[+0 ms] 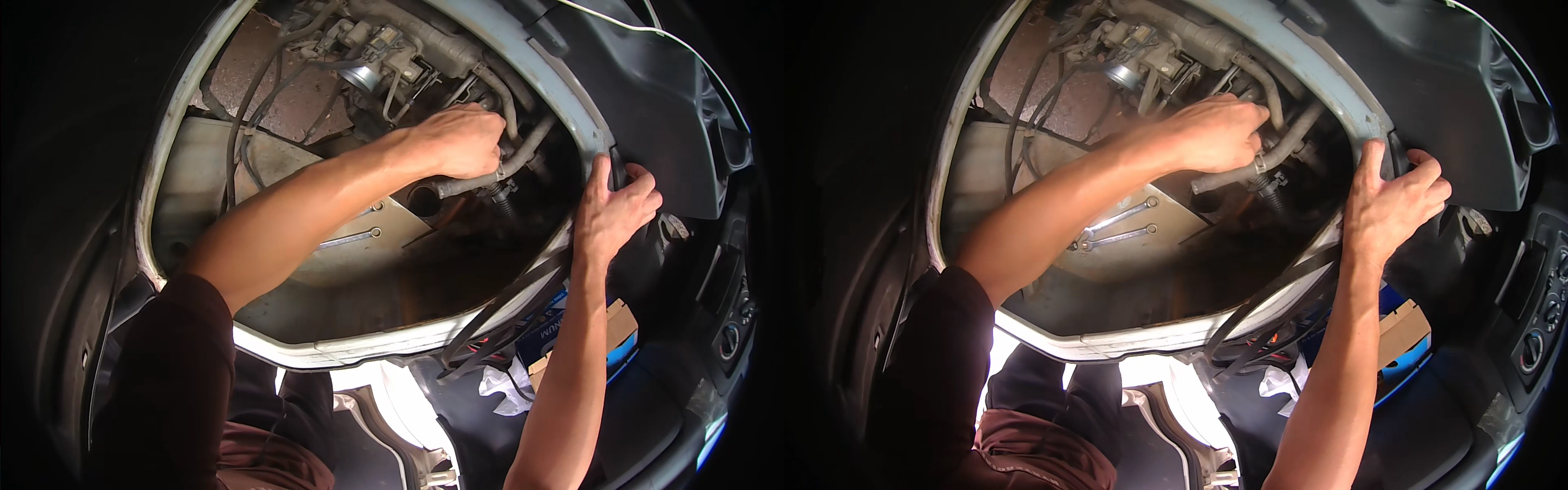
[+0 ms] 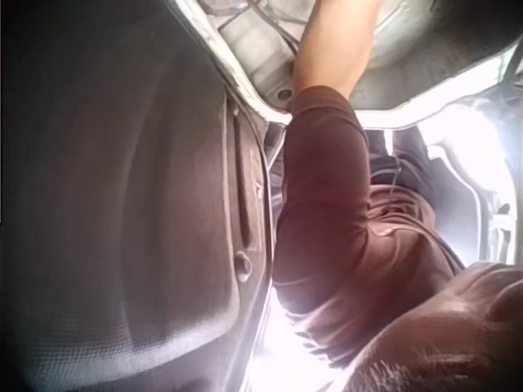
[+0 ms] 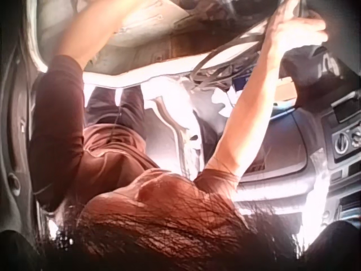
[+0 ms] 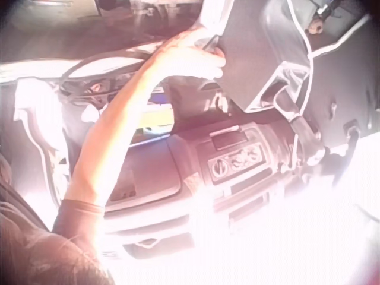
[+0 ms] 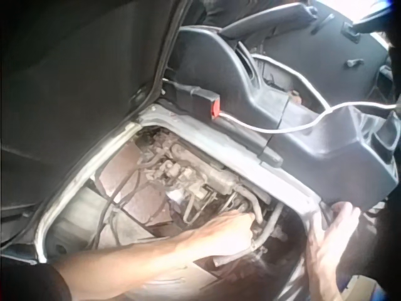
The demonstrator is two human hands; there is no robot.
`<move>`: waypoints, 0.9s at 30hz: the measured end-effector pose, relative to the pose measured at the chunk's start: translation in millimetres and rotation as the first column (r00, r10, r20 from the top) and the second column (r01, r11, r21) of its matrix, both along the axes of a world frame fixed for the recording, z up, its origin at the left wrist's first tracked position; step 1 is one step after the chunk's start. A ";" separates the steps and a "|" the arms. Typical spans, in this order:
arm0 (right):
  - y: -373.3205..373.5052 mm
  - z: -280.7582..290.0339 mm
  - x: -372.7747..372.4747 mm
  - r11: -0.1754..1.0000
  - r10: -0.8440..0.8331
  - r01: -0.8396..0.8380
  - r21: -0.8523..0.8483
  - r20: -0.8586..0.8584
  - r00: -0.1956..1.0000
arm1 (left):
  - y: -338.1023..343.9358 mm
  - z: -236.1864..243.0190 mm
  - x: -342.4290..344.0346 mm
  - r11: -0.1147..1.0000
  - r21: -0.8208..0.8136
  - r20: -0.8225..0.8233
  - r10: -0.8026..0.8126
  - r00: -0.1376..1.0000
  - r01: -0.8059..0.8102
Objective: The person works on a vehicle engine inside the cab, using wrenches to tighten or loosen components and later using a hammer and a chisel-like tool on a metal part.
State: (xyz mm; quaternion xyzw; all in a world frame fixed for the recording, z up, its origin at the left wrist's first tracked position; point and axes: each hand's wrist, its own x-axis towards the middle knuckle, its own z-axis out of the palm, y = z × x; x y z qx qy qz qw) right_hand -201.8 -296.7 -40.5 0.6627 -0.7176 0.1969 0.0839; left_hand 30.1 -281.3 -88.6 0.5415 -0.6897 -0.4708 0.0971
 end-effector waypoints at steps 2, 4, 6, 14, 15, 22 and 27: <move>0.6 0.0 -0.7 1.000 0.011 -0.011 -0.006 0.008 1.000 | -0.9 0.0 2.7 0.999 -0.005 -0.020 0.035 0.999 -0.035; 1.2 0.7 -1.2 1.000 0.006 -0.006 0.001 0.030 1.000 | -0.3 -2.0 4.5 0.996 0.047 -0.103 0.081 0.991 -0.076; 1.9 2.0 -1.6 1.000 0.013 -0.013 0.002 0.034 0.999 | 3.0 -4.3 2.9 0.984 0.102 -0.152 0.163 0.975 -0.148; 2.5 4.1 2.0 1.000 0.010 -0.010 0.026 0.013 1.000 | -5.3 6.0 -16.7 0.967 0.073 -0.023 0.247 0.969 -0.245; 1.8 3.9 2.1 0.999 -0.008 0.007 0.047 0.016 1.000 | -10.2 8.3 -17.8 0.965 0.021 -0.063 0.264 0.963 -0.263; 1.0 3.3 -1.4 0.997 -0.010 0.009 0.074 0.004 1.000 | -10.2 17.2 -26.3 0.926 0.071 -0.110 0.377 0.919 -0.371; 1.2 -4.4 -9.6 0.999 0.000 -0.001 0.048 0.013 1.000 | -2.7 -2.9 -22.2 0.890 0.222 -0.106 0.427 0.898 -0.397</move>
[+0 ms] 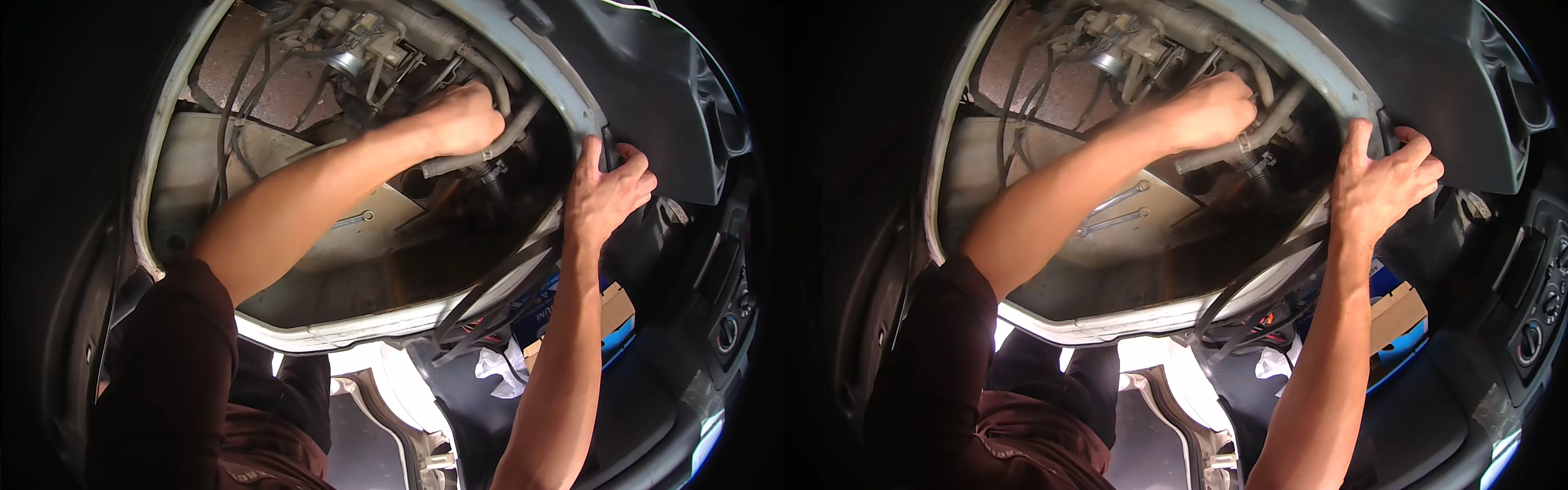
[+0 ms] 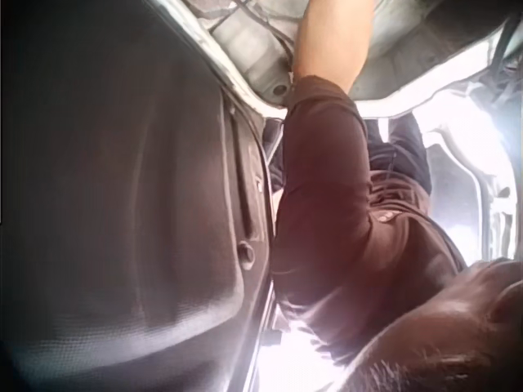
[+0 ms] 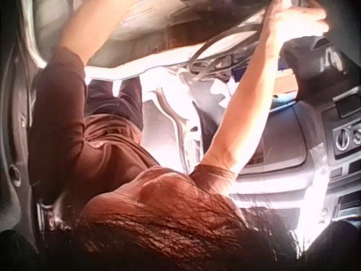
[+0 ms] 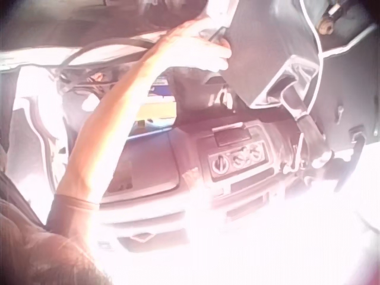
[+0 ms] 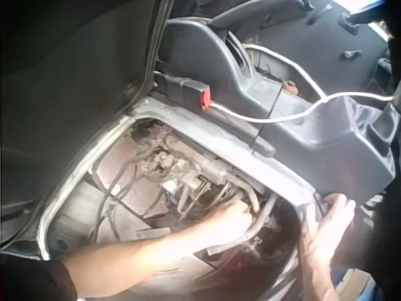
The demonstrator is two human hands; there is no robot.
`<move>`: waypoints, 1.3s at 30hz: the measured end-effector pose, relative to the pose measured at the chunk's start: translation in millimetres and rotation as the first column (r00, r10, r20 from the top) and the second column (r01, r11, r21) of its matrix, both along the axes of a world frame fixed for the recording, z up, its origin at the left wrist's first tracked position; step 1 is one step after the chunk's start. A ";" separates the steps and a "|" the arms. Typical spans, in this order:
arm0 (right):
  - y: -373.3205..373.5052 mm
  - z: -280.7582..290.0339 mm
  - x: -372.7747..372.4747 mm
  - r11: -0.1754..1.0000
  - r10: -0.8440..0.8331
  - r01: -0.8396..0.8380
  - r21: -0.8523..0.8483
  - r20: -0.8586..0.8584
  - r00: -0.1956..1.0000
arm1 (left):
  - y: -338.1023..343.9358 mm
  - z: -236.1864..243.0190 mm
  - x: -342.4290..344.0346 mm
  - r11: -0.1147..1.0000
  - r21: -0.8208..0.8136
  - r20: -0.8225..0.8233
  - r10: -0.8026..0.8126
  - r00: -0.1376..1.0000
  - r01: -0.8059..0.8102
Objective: The person works on a vehicle engine inside the cab, using wrenches to tighten or loosen components and later using a hammer and a chisel-like tool on a metal part.
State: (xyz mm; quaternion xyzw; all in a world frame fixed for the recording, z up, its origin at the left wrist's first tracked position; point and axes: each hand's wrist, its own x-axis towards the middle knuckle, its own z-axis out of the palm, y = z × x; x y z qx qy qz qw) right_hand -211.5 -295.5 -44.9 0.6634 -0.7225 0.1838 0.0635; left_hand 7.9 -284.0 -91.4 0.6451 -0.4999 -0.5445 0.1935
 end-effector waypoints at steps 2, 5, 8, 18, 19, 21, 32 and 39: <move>-4.2 -5.8 -5.4 0.999 0.035 -0.035 -0.017 -0.038 0.999 | 5.8 -5.7 1.7 0.985 -0.175 0.027 -0.007 1.000 0.012; -12.5 -9.2 -17.4 0.973 0.220 -0.222 -0.058 -0.045 0.975 | 11.9 4.7 2.1 0.997 -0.071 0.127 -0.012 0.992 0.021; -18.9 -10.3 -33.5 0.996 -0.073 0.086 0.035 -0.278 0.958 | 18.4 28.1 -9.5 0.988 -0.001 0.055 0.151 0.987 -0.151; -15.8 20.8 18.5 0.995 -0.010 -0.014 -0.097 -0.241 0.970 | 12.6 20.8 34.1 0.960 -0.273 0.147 -0.025 0.989 0.065; -11.6 22.9 26.5 0.983 0.008 -0.057 -0.174 -0.267 0.964 | 12.2 18.3 33.4 0.953 -0.304 0.093 0.013 0.996 0.015; -2.7 22.8 34.1 0.998 0.025 -0.033 -0.053 -0.158 0.987 | 18.7 19.4 22.3 0.992 -0.123 0.155 0.046 0.987 -0.027; 3.2 14.4 36.7 0.997 0.013 -0.012 -0.077 0.017 1.000 | 36.0 10.6 31.4 0.974 -0.186 0.306 -0.068 0.950 0.130; 2.5 18.3 38.0 0.999 0.017 -0.016 -0.046 0.022 1.000 | 33.7 -20.3 46.7 0.626 -0.383 0.664 -0.324 0.674 0.679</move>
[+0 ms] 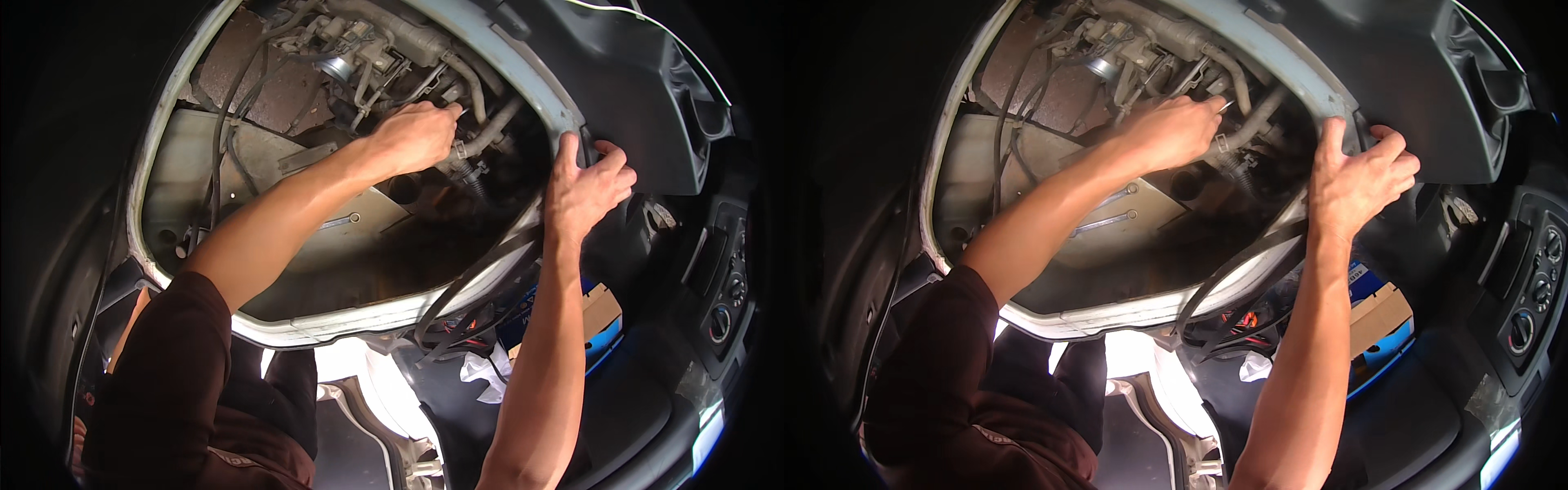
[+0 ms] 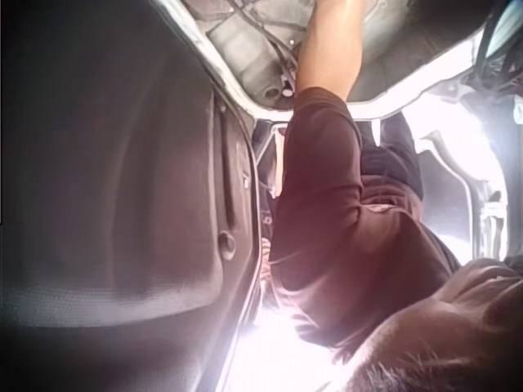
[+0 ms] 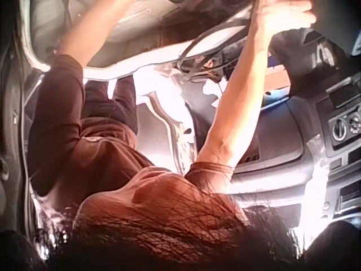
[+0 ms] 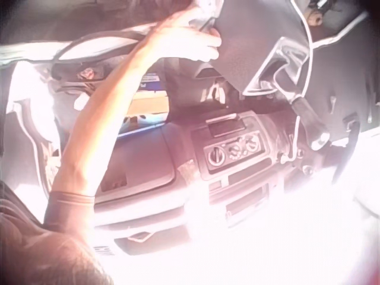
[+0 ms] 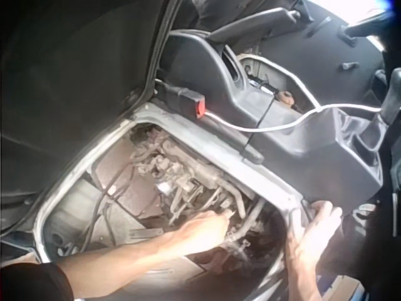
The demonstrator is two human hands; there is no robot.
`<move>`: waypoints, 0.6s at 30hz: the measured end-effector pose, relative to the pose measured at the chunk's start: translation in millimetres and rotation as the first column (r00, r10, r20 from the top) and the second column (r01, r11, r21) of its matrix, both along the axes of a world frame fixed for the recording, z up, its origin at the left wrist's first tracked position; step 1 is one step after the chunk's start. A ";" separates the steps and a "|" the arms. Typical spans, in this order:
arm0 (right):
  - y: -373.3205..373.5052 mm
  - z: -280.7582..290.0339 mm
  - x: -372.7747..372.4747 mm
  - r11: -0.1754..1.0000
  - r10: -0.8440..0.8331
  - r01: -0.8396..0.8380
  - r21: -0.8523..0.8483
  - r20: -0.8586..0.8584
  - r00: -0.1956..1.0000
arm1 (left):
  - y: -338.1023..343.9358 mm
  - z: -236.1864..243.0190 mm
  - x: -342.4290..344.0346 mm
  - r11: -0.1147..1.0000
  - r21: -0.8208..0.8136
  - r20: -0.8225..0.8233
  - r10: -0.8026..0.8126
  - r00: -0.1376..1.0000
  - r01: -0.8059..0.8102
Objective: The person works on a vehicle engine inside the cab, using wrenches to tighten or loosen components and later using a hammer and a chisel-like tool on a metal part.
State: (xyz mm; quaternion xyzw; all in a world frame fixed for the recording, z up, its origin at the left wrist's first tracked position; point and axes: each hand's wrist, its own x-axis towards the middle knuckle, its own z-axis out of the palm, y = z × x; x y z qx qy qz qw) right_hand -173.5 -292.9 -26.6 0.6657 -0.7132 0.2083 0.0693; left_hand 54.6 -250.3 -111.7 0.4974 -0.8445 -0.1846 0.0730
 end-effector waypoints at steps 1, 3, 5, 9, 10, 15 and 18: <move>0.4 -1.2 -0.6 1.000 0.000 0.000 -0.004 0.009 1.000 | -2.8 -1.9 2.9 0.993 -0.016 0.159 -0.113 0.981 0.117; 0.3 -2.5 -1.7 1.000 0.006 -0.006 0.010 -0.005 1.000 | -7.5 -3.1 7.2 0.997 0.071 -0.002 0.001 1.000 -0.001; 1.0 -2.8 -1.3 0.999 -0.014 0.014 0.033 0.004 1.000 | -11.8 0.1 9.7 0.967 0.231 -0.158 0.147 0.976 -0.109; 2.1 0.5 0.9 0.999 -0.003 0.003 0.033 0.011 1.000 | -19.0 13.9 9.0 0.935 0.350 -0.112 0.097 0.989 -0.052; 1.3 0.9 1.7 0.999 -0.005 0.004 0.033 0.004 1.000 | -21.7 16.8 8.7 0.942 0.335 -0.055 0.024 0.998 -0.004; 0.2 0.1 1.3 0.999 -0.003 0.002 0.032 0.006 1.000 | -19.9 15.1 9.5 0.976 0.198 0.039 -0.104 0.994 0.094; 0.4 -1.2 -0.2 1.000 -0.002 0.002 0.031 0.012 1.000 | -19.7 6.5 10.7 0.987 0.123 0.037 -0.110 0.993 0.104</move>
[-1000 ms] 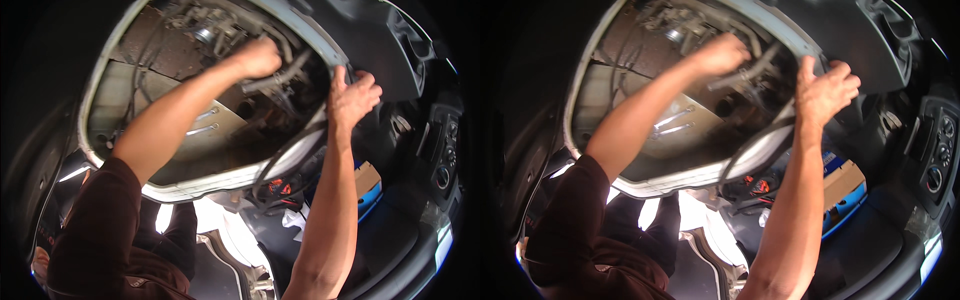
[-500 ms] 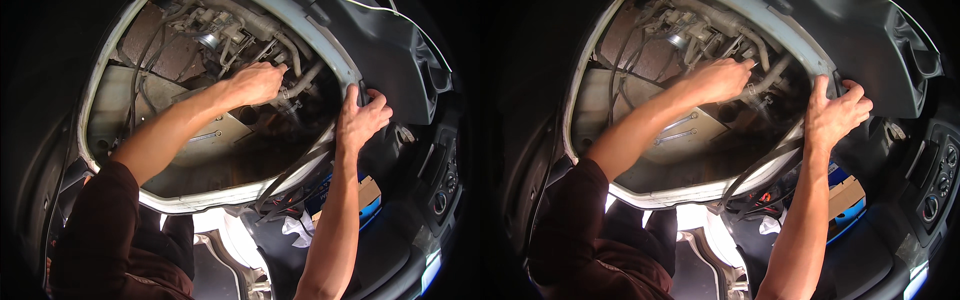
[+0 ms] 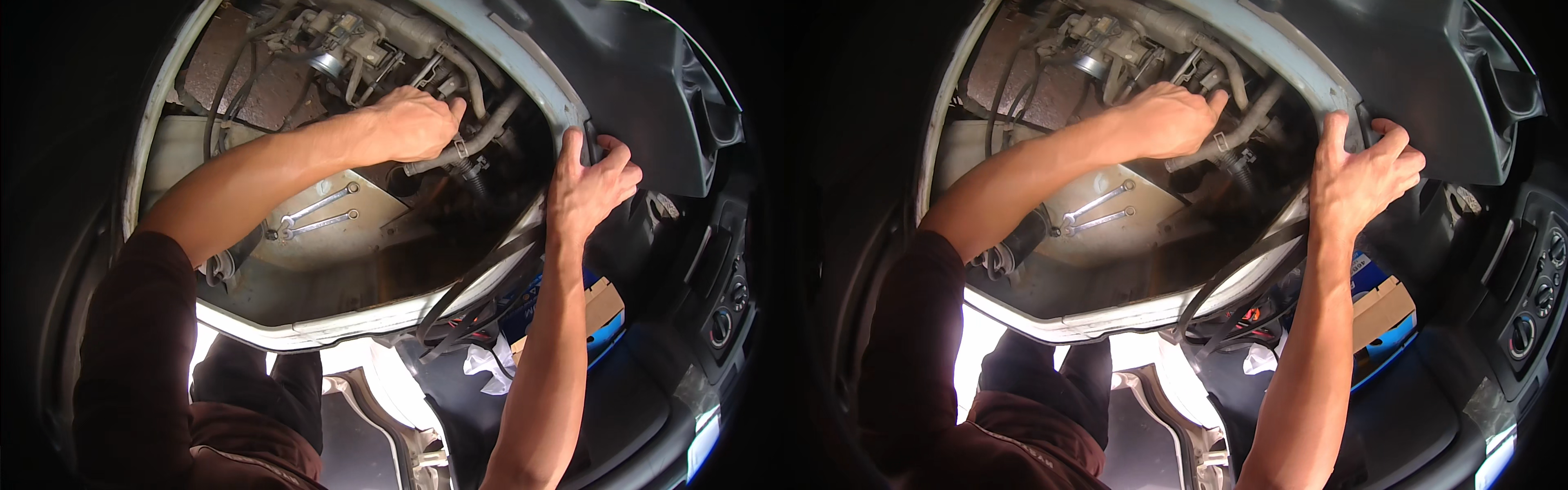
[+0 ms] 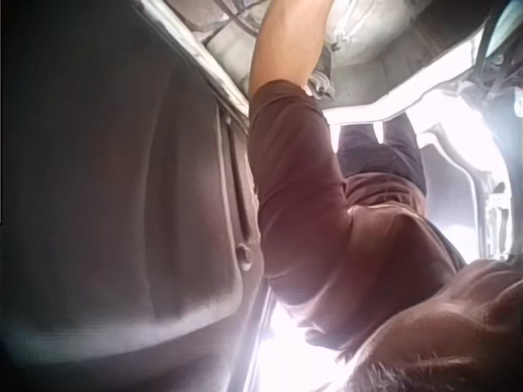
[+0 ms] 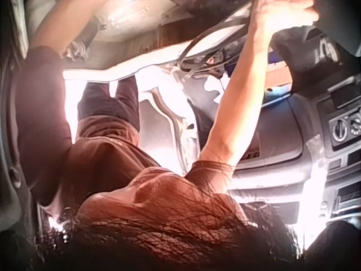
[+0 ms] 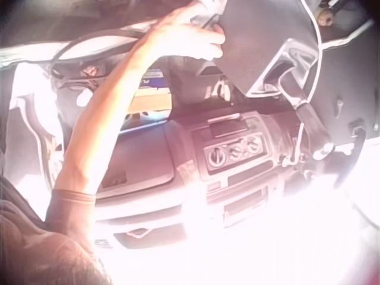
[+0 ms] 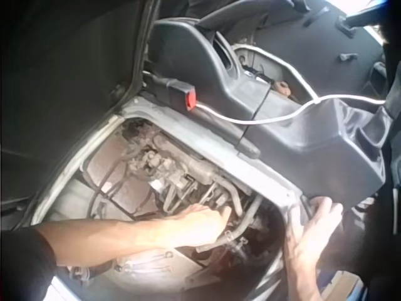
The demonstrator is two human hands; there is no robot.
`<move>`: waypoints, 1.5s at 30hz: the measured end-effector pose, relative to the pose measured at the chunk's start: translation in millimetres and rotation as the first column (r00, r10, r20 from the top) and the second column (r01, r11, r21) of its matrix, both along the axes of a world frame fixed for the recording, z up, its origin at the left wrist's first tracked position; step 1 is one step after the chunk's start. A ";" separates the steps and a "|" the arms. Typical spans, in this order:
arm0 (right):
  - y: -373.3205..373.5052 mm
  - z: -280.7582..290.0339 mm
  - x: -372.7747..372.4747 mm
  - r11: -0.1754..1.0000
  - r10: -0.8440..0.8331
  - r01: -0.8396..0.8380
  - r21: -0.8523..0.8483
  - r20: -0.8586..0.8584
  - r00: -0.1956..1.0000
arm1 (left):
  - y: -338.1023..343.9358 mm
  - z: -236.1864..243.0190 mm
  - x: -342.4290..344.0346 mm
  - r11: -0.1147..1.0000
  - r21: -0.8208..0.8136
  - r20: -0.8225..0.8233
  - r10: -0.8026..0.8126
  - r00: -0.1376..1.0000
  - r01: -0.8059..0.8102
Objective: The person works on a vehicle engine inside the cab, using wrenches to tighten or loosen components and later using a hammer and a chisel-like tool on a metal part.
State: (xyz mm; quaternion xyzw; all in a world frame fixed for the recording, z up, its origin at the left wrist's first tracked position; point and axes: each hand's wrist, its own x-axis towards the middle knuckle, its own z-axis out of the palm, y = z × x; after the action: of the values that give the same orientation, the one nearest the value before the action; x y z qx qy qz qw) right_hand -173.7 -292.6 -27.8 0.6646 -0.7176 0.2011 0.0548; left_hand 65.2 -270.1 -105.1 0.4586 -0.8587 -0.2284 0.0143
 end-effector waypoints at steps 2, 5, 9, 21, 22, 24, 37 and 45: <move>-0.2 -0.8 -0.6 1.000 0.002 -0.002 -0.010 0.000 1.000 | 1.1 -2.7 -0.6 0.999 0.043 -0.017 -0.005 1.000 0.006; -2.6 -1.8 -0.1 1.000 -0.004 0.003 -0.030 -0.031 1.000 | -0.9 1.9 -4.7 0.998 0.056 -0.127 -0.010 0.992 0.018; -2.5 -2.3 -0.5 0.999 0.021 -0.024 -0.040 -0.068 0.997 | -8.4 18.5 -10.8 0.957 0.262 -0.234 0.190 0.954 -0.126; 0.5 -1.8 -4.1 0.998 -0.035 0.034 0.052 0.002 0.999 | 11.1 28.4 -12.2 0.960 0.053 -0.182 0.279 0.943 -0.274; 0.6 -1.0 -3.5 0.999 -0.031 0.031 0.044 0.004 1.000 | 11.5 26.2 -10.9 0.963 0.079 -0.152 0.268 0.951 -0.259; 0.6 -0.1 -2.9 0.997 -0.053 0.053 0.061 0.001 0.999 | 12.1 19.0 -6.7 0.967 0.056 -0.121 0.254 0.959 -0.249; 0.6 1.6 -1.5 0.998 -0.046 0.046 0.049 0.006 0.999 | 3.8 4.4 -10.7 0.999 0.000 -0.210 0.043 0.977 -0.044; 0.0 -5.6 -5.8 1.000 -0.007 0.007 -0.029 -0.010 1.000 | 7.4 23.2 -16.3 0.952 0.241 -0.215 0.243 0.946 -0.189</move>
State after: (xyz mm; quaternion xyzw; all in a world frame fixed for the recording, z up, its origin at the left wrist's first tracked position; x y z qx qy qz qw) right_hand -179.5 -292.6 -33.4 0.6621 -0.7167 0.2078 0.0688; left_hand 49.0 -262.7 -81.9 0.5179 -0.7645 -0.3721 0.0935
